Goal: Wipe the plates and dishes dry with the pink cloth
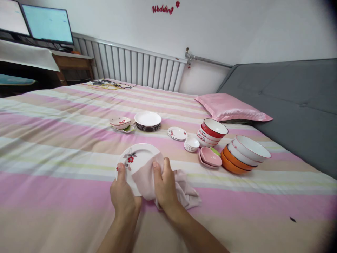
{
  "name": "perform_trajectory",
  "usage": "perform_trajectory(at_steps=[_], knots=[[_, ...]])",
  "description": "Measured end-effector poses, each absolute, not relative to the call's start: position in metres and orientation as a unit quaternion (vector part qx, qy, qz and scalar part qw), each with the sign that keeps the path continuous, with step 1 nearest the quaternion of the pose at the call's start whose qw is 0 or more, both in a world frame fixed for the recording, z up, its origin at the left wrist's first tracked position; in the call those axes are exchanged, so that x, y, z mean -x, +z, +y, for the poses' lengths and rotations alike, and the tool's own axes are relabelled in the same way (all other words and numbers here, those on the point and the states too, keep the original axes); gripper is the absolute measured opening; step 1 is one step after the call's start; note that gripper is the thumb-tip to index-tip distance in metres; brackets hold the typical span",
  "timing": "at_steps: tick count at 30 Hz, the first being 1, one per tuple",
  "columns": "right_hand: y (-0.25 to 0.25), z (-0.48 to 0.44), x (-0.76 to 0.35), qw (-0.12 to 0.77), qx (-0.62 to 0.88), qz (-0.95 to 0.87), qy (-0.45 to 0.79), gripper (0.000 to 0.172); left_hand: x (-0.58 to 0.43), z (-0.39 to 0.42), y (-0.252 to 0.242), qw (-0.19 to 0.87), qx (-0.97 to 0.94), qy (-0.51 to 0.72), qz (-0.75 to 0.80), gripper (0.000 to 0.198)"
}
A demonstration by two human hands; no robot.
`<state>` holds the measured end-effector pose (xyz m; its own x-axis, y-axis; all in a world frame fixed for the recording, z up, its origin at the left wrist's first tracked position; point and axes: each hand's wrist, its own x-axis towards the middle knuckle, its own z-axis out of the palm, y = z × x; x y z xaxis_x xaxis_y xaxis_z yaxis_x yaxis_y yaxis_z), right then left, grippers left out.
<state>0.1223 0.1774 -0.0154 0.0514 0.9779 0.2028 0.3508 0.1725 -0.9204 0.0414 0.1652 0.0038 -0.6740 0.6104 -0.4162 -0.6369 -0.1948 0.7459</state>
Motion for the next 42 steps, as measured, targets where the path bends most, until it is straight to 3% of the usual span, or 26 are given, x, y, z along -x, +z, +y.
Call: perform_trajectory(at_steps=[5,9,12,18,23,27,42], knots=[[-0.023,0.175,-0.113,0.475,0.557,-0.584,0.35,0.019,-0.05,0.162,0.006,0.38,0.031,0.774,0.506,0.029],[-0.016,0.195,-0.137,0.495,0.511,-0.596,0.372,0.023,-0.055,0.162,0.008,0.437,-0.072,0.815,0.373,0.032],[-0.002,0.211,-0.172,0.511,0.416,-0.621,0.425,0.025,-0.046,0.159,0.009,0.518,-0.147,0.768,0.347,0.042],[0.018,0.216,-0.221,0.393,0.343,-0.661,0.538,0.023,-0.027,0.155,0.01,0.673,-0.234,0.6,0.364,0.062],[0.018,0.213,-0.223,0.275,0.343,-0.756,0.484,0.024,-0.031,0.154,0.012,0.742,-0.227,0.458,0.434,0.051],[0.017,0.214,-0.216,0.275,0.354,-0.77,0.455,0.021,-0.035,0.154,0.008,0.712,-0.257,0.442,0.482,0.042],[-0.009,0.208,-0.161,0.433,0.507,-0.661,0.345,0.02,-0.044,0.167,-0.002,0.517,-0.06,0.735,0.434,0.021]])
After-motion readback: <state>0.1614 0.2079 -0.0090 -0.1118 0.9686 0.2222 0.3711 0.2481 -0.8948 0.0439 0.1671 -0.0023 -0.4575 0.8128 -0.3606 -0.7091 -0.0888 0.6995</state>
